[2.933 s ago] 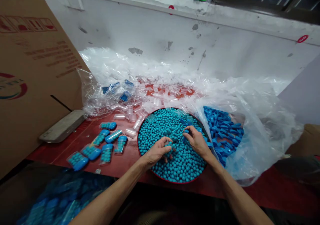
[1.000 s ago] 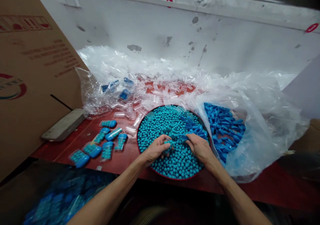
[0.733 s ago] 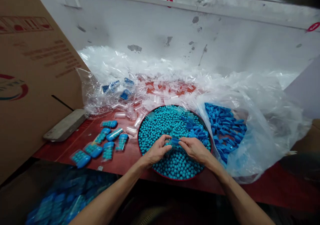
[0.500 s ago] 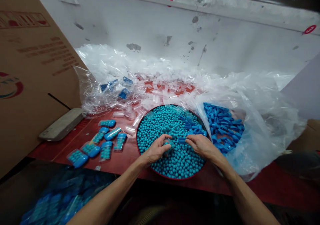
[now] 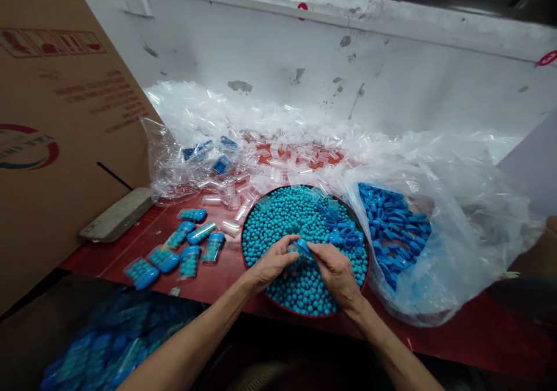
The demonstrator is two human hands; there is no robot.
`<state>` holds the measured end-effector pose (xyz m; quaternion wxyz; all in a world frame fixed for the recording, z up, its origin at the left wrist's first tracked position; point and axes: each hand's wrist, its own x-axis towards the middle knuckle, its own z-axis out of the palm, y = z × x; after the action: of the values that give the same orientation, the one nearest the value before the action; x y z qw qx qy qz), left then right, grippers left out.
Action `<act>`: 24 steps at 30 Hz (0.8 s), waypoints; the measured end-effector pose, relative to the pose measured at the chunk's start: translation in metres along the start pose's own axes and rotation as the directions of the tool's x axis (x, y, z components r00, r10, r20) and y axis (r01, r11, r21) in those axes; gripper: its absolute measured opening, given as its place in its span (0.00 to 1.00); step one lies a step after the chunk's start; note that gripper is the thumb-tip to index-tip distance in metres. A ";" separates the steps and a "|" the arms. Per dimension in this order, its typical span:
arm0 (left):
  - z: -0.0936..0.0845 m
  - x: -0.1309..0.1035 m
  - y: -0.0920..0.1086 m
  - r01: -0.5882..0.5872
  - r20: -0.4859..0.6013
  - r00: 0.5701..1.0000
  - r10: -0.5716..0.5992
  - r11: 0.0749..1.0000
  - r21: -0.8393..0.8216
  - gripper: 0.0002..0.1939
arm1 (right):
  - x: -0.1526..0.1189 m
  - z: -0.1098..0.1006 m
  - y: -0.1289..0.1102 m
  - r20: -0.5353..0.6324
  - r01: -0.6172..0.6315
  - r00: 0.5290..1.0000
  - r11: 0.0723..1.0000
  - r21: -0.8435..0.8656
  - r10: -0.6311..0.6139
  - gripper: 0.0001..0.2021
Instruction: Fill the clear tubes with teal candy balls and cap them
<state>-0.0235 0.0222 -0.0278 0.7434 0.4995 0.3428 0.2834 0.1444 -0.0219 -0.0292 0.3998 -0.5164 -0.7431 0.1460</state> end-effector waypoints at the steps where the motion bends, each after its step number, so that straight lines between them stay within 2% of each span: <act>1: 0.000 0.000 0.000 0.001 0.006 1.000 -0.001 1.000 -0.001 0.23 | -0.001 0.000 0.000 0.011 0.039 0.999 0.999 -0.027 -0.039 0.15; 4: -0.001 0.000 -0.001 0.010 0.048 0.999 -0.009 1.000 -0.020 0.22 | -0.002 0.000 0.000 0.029 0.134 0.991 0.986 -0.097 -0.132 0.17; 7: -0.002 0.000 -0.001 0.022 0.063 0.998 -0.020 0.999 -0.027 0.20 | -0.003 0.000 -0.003 0.047 0.178 0.984 0.972 -0.153 -0.173 0.18; 12: 0.001 0.000 -0.001 -0.046 -0.069 0.996 0.049 0.998 0.040 0.18 | 0.001 0.007 -0.009 0.092 0.191 0.979 0.975 -0.111 -0.181 0.17; 16: 0.002 -0.001 0.000 -0.082 -0.129 0.987 0.098 0.989 0.124 0.15 | 0.003 0.015 -0.012 0.013 0.072 0.997 0.997 0.034 -0.072 0.15; 19: 0.000 -0.002 0.000 -0.068 -0.123 0.989 0.082 0.991 0.116 0.16 | 0.007 0.010 -0.012 0.047 -0.055 0.998 0.973 0.224 0.046 0.12; 21: -0.001 -0.002 0.001 -0.051 -0.087 0.995 0.057 0.996 0.077 0.17 | 0.009 0.001 -0.009 0.131 -0.195 0.979 0.901 0.388 0.156 0.12; 24: 0.002 -0.002 0.000 -0.033 -0.024 0.999 0.034 0.998 0.044 0.18 | 0.011 -0.012 -0.004 0.250 -0.419 0.907 0.672 0.611 0.339 0.15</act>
<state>-0.0235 0.0195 -0.0266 0.7233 0.5177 0.3494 0.2945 0.1492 -0.0157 -0.0145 0.4710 -0.4780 -0.5433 0.5045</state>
